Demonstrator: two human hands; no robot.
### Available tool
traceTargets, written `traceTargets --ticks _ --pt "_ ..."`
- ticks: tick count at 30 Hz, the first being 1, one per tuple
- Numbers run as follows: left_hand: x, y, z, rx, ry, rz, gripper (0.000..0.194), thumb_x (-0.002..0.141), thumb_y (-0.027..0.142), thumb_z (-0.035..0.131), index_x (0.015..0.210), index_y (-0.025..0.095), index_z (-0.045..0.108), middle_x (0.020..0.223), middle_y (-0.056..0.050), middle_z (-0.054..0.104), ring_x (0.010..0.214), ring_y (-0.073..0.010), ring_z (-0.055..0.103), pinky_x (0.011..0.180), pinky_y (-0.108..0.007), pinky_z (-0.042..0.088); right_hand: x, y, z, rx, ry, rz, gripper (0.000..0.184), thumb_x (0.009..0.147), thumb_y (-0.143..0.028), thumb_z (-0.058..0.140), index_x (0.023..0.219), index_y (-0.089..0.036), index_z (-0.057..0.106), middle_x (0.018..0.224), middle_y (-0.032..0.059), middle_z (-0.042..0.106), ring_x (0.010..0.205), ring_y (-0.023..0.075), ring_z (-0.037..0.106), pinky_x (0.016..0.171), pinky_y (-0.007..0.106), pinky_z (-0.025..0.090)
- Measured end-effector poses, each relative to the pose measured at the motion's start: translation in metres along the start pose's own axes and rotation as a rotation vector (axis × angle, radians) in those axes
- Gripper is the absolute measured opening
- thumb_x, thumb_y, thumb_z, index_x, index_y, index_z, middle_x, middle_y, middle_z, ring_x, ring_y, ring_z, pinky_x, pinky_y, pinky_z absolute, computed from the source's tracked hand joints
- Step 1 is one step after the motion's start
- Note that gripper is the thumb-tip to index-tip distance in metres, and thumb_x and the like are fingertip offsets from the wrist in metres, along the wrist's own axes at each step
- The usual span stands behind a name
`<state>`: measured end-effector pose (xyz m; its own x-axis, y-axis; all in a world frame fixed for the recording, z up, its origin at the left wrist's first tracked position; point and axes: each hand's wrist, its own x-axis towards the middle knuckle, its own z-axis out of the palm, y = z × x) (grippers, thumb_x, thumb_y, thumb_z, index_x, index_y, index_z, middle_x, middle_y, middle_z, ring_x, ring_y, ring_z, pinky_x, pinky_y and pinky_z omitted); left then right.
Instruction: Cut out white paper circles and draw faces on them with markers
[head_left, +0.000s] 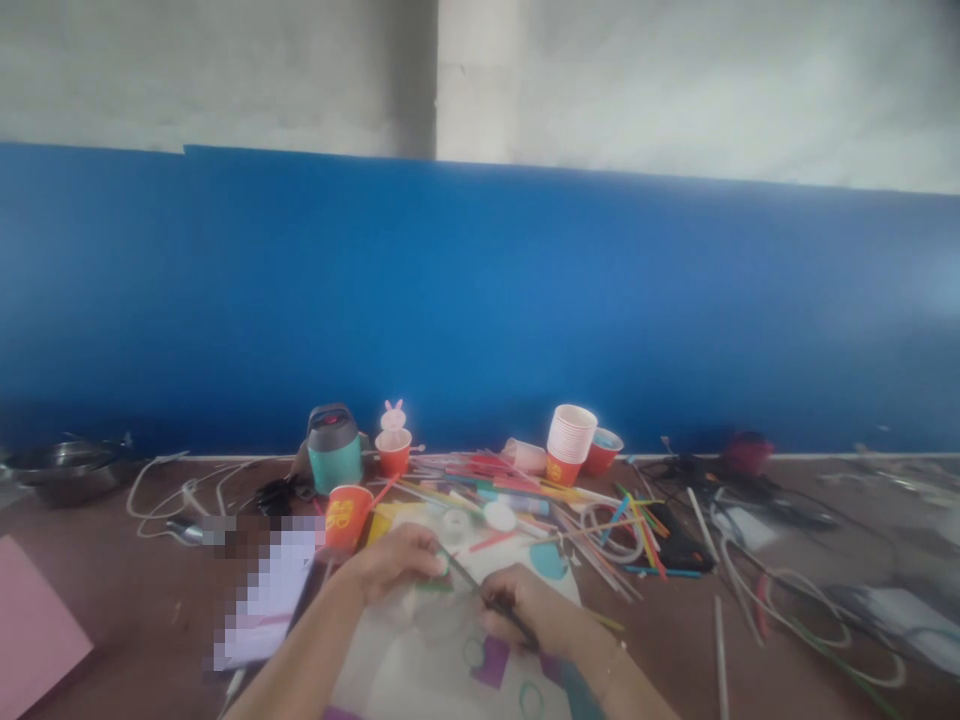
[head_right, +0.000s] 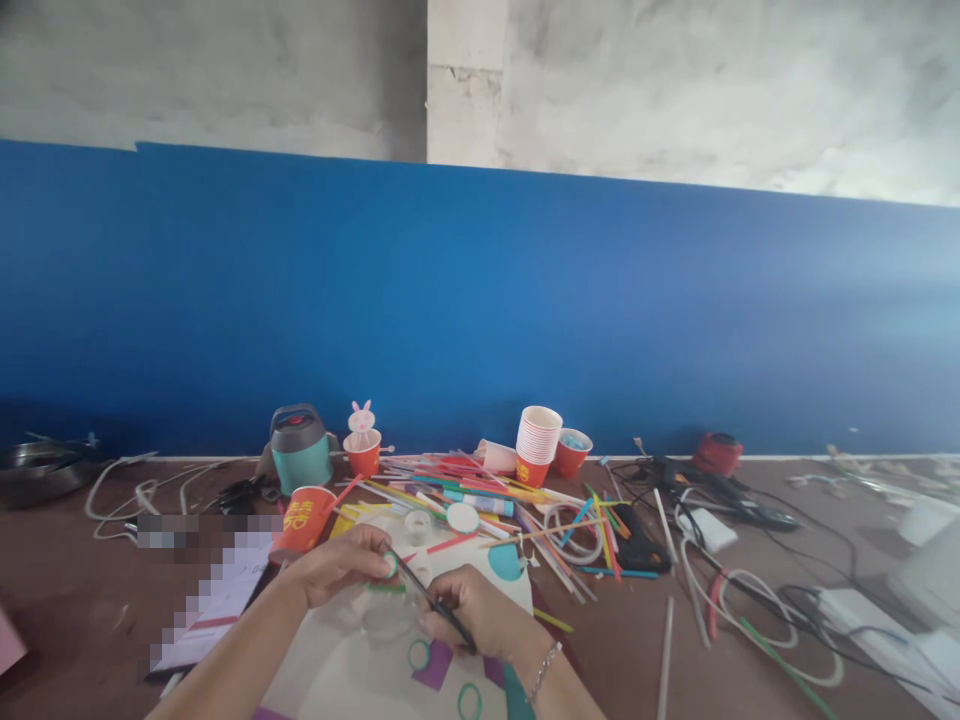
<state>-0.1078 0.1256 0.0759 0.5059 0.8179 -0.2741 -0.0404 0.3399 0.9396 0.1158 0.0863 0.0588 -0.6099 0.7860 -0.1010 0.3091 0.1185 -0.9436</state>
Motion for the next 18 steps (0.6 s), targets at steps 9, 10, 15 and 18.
traceTargets --ticks 9,10,15,18 --pt "0.005 -0.003 0.001 0.099 0.095 0.106 0.028 0.064 0.039 0.075 0.06 0.015 0.061 0.062 -0.002 0.063 0.057 -0.0112 0.05 0.058 -0.024 0.034 0.012 0.009 0.001 -0.057 0.448 0.099 0.019 0.071 -0.03 0.058 0.085 -0.02 0.051 0.044 -0.0101 0.04 0.037 0.0107 0.038 0.039 0.021 0.027" --pt "0.005 -0.003 0.002 0.116 0.111 0.131 0.027 0.067 0.039 0.072 0.062 0.015 0.063 0.064 -0.002 0.064 0.059 -0.0111 0.05 0.059 -0.024 0.035 0.012 0.007 0.001 -0.173 0.52 0.095 0.02 0.07 -0.028 0.059 0.085 -0.02 0.05 0.046 -0.0091 0.042 0.04 0.0118 0.041 0.042 0.022 0.028" --pt "0.009 -0.001 0.01 0.165 0.182 0.227 0.026 0.071 0.039 0.068 0.065 0.014 0.064 0.068 -0.004 0.067 0.063 -0.0129 0.052 0.063 -0.026 0.037 0.006 -0.004 0.001 -0.682 0.665 0.221 0.017 0.07 -0.024 0.06 0.086 -0.02 0.056 0.065 0.0044 0.062 0.062 0.0212 0.058 0.055 0.027 0.031" --pt "0.012 -0.002 0.016 0.171 0.254 0.25 0.026 0.066 0.038 0.069 0.06 0.017 0.054 0.068 -0.004 0.068 0.057 -0.012 0.05 0.059 -0.026 0.036 0.005 -0.005 0.001 -0.646 0.694 0.196 0.017 0.071 -0.023 0.06 0.087 -0.02 0.057 0.065 0.0045 0.063 0.062 0.0209 0.059 0.055 0.027 0.033"
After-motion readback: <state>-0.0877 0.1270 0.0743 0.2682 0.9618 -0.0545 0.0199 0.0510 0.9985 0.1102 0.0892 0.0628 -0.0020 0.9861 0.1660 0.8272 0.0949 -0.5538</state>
